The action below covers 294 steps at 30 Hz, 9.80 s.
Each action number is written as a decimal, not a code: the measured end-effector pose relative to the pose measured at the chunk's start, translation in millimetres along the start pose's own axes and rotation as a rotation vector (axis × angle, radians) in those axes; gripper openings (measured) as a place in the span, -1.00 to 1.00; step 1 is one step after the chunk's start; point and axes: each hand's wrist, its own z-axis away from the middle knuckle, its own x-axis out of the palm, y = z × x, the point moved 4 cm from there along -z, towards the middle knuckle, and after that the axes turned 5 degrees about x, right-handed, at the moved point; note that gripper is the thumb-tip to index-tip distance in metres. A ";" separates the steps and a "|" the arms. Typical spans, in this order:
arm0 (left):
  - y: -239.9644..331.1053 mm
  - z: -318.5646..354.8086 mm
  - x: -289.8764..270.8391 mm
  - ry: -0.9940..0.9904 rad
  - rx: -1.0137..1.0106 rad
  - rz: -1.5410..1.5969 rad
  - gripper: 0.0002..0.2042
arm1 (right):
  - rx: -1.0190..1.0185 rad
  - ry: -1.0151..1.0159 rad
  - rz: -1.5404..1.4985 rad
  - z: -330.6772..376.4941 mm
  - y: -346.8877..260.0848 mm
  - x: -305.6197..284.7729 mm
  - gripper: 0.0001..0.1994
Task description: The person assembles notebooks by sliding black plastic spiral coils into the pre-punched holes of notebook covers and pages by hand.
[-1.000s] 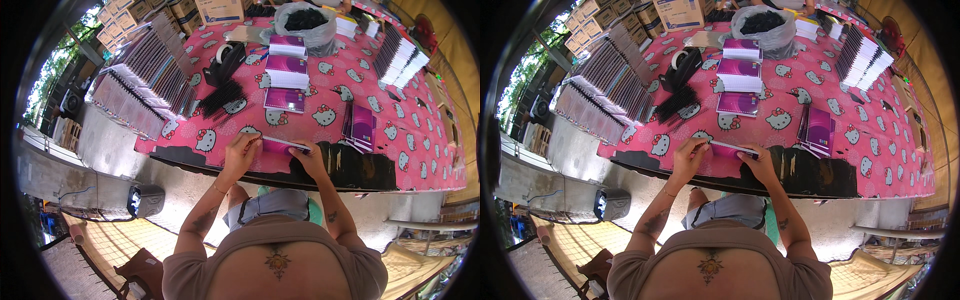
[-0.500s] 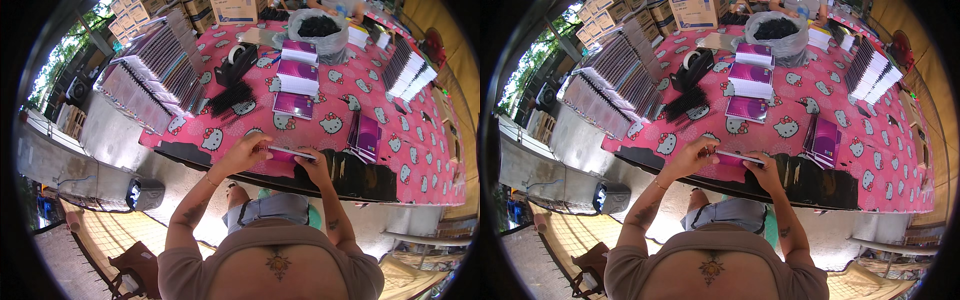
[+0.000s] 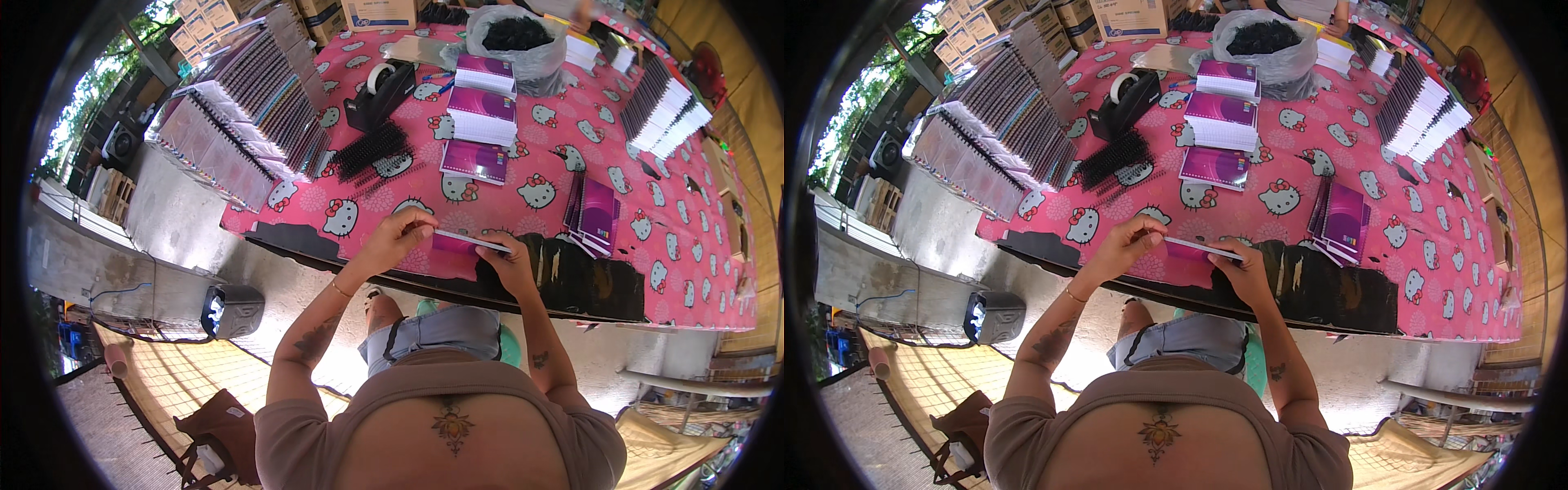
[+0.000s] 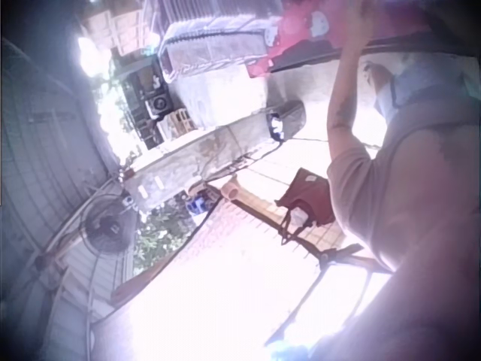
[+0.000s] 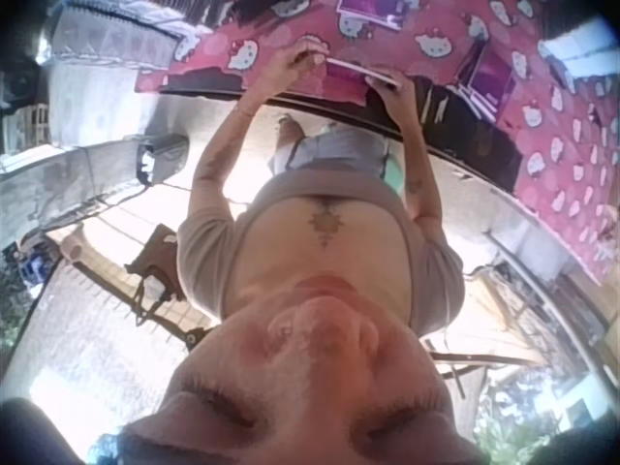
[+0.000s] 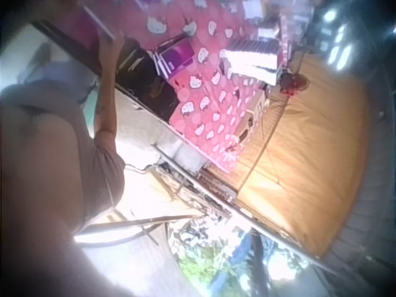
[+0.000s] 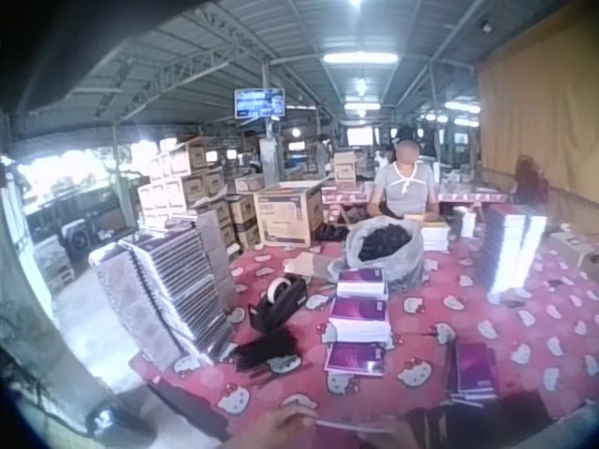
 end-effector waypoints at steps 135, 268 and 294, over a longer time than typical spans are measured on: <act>95.1 -32.6 64.2 0.019 0.253 -0.738 -0.76 | -0.175 0.367 0.042 19.2 -76.7 -11.0 -0.65; 64.0 -4.3 42.8 0.009 0.286 -1.218 -0.14 | 0.162 0.141 -0.418 6.3 -43.0 24.4 -0.69; 31.2 23.2 90.1 -0.048 0.410 -1.061 -0.14 | 0.070 0.004 -0.138 -11.5 -28.1 25.7 -0.76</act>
